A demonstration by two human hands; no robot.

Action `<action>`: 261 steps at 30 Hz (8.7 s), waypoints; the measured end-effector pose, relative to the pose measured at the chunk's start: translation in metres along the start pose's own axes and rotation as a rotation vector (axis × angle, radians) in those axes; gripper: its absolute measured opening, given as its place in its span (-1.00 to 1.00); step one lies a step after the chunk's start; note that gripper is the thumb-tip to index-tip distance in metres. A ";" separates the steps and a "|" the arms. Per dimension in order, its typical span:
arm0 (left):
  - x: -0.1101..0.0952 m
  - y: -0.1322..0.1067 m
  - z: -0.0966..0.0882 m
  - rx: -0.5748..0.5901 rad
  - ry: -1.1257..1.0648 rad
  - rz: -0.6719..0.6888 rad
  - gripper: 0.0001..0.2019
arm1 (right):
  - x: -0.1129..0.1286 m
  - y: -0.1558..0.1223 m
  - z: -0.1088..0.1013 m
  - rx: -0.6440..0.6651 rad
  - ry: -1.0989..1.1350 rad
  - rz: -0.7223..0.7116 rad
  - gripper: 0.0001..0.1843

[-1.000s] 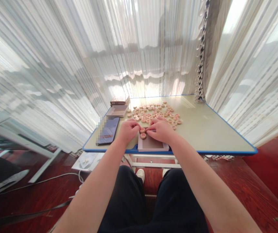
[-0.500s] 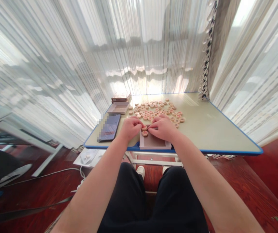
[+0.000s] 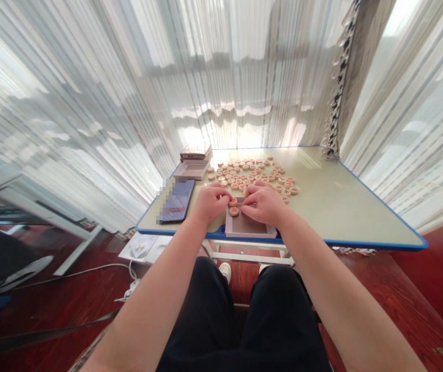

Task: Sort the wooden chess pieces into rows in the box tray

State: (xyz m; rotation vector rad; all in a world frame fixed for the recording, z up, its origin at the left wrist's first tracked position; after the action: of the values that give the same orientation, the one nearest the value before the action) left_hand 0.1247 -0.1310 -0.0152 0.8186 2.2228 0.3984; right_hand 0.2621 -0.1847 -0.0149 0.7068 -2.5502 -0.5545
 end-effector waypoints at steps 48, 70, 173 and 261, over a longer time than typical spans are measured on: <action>0.009 0.009 0.007 -0.030 0.119 -0.176 -0.77 | -0.042 -0.004 -0.013 -0.268 -0.154 0.486 -0.60; 0.018 0.011 0.020 0.132 -0.112 -0.272 -0.46 | -0.055 -0.007 -0.005 -0.250 -0.126 0.570 -0.73; 0.031 0.048 0.020 0.211 0.082 -0.164 -0.58 | -0.068 0.050 0.007 0.130 0.103 0.256 -0.56; 0.030 0.052 0.015 0.074 -0.424 -0.146 -0.73 | -0.062 0.047 -0.004 -0.095 0.351 0.307 -0.62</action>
State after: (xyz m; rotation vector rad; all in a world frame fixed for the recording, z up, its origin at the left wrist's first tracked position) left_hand 0.1425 -0.0721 -0.0157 0.6977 1.8918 0.0626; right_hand 0.2946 -0.1142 -0.0079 0.3328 -2.2281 -0.4034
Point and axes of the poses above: each hand's wrist, its own y-axis towards the middle knuckle, its own z-axis out of the palm, x = y × z, the point moved 5 cm from there along y, towards the middle knuckle, and after that the axes turned 2 degrees about -z, right-handed, at the moved point
